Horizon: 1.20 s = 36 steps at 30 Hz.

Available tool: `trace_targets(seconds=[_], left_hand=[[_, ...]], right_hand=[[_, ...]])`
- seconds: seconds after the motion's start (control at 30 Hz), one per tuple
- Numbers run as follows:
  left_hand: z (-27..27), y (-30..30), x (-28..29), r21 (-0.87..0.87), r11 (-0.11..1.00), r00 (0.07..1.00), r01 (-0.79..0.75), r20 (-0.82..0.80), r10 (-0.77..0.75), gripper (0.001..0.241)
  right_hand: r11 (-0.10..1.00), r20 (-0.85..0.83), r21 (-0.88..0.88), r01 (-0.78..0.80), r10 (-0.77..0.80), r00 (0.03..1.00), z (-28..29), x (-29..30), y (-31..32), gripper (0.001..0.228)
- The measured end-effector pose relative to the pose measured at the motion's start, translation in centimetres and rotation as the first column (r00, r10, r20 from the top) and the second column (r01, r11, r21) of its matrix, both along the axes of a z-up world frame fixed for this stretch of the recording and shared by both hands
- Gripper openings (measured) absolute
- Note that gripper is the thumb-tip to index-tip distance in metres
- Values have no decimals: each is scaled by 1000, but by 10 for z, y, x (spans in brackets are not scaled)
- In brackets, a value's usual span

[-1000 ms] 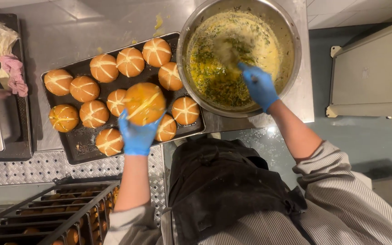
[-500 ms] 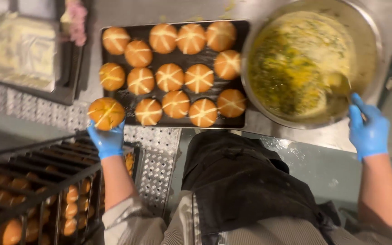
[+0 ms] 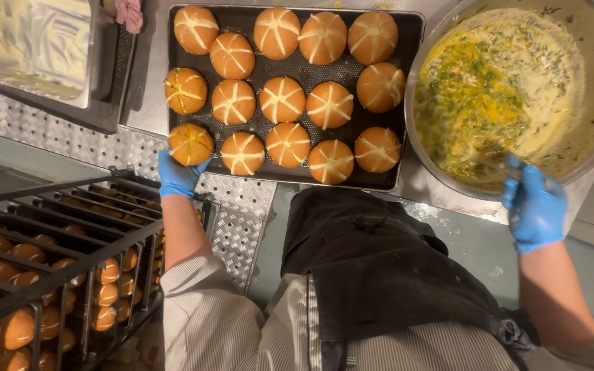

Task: Coating bread rolls in a liquid mixture and arranging them on a tray in a bakery kitchen.

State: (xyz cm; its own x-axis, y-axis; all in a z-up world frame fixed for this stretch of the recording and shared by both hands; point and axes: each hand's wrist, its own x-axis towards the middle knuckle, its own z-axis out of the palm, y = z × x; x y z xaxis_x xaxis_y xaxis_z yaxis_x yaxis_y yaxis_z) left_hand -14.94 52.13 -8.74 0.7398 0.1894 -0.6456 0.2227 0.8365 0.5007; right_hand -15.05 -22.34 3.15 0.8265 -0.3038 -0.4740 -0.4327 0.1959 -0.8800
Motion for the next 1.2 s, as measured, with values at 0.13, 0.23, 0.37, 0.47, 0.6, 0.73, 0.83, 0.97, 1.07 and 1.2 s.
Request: trace_targets(seconds=[0.13, 0.23, 0.37, 0.47, 0.6, 0.73, 0.83, 0.97, 1.07, 1.2], left_hand=[[-20, 3, -12, 20, 999, 997, -41, 70, 40, 73], [-4, -26, -15, 298, 952, 985, 74, 126, -116, 71], [-35, -25, -39, 135, 983, 944, -128, -286, 162, 67], [-65, -24, -44, 133, 980, 974, 149, -189, -123, 57], [-113, -6, -38, 149, 959, 945, 242, -261, -198, 52], [-107, -19, -23, 237, 937, 931, 258, -319, -176, 29], [-95, -41, -18, 378, 885, 943, 273, -286, -168, 28], [-21, -94, -16, 390, 895, 974, 215, -17, -227, 34], [25, -121, -21, 57, 994, 993, 96, 57, -99, 39], [8, -118, -31, 157, 963, 965, 221, 107, -239, 51]], right_hand=[[988, 90, 153, -5, -8, 996, -14, 29, 20, 27], [1000, 140, 15, -8, 6, 990, -2, 60, 26, 28], [936, 197, -334, -113, 187, 962, 0, 83, 7, 30], [771, 234, -624, -132, 345, 909, -6, 105, -15, 32], [404, 258, -915, -14, 612, 748, -26, 110, -28, 28], [769, 113, -551, -325, 454, 884, -2, 96, -8, 37], [758, 83, -468, -453, 548, 832, 10, 73, -13, 38], [736, 81, -389, -554, 627, 775, 20, 37, -37, 35], [741, 59, -437, -511, 590, 805, 52, 9, -47, 33], [594, 68, -613, -521, 696, 714, 57, -10, -43, 38]])
